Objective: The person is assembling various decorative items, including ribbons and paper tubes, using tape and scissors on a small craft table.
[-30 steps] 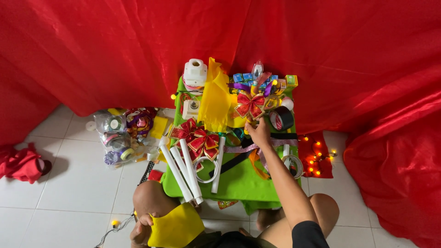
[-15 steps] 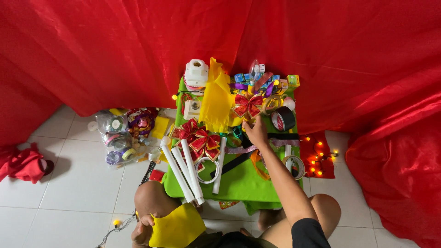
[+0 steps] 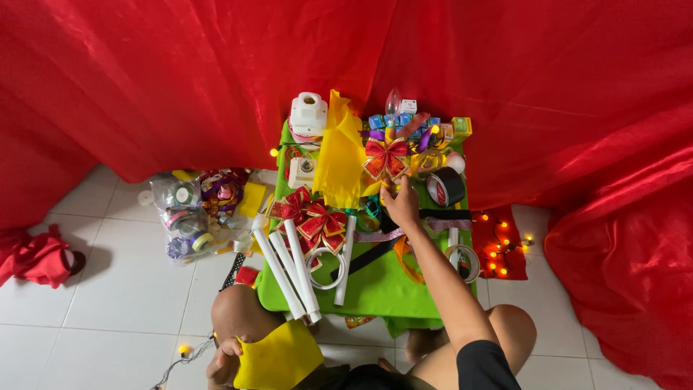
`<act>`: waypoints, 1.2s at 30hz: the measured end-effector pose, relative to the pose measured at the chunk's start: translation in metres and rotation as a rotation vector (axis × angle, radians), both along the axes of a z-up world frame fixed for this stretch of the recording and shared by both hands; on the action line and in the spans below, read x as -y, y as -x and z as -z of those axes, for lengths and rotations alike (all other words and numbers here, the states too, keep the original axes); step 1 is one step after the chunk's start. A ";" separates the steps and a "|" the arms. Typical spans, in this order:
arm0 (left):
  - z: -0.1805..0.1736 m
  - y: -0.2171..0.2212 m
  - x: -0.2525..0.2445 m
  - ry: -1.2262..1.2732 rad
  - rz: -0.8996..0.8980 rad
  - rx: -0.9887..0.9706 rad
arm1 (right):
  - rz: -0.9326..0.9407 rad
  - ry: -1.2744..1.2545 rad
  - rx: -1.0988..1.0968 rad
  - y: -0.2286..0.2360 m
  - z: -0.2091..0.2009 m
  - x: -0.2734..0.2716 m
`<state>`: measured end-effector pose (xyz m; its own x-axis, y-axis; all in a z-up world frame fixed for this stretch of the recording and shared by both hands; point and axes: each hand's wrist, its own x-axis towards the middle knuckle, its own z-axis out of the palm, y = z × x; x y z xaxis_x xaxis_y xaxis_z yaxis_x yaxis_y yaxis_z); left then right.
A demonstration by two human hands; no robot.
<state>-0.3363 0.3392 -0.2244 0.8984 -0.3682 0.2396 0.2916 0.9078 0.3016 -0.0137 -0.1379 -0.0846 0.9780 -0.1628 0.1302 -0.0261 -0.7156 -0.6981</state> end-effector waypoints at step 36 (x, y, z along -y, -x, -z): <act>0.011 -0.002 -0.005 0.025 0.019 -0.028 | 0.049 -0.340 0.018 0.035 -0.042 -0.007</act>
<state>-0.3348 0.3443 -0.2355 0.8979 -0.3790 0.2240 0.3164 0.9094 0.2700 -0.0484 -0.1311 -0.0429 0.9660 -0.2466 0.0775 -0.0403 -0.4398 -0.8972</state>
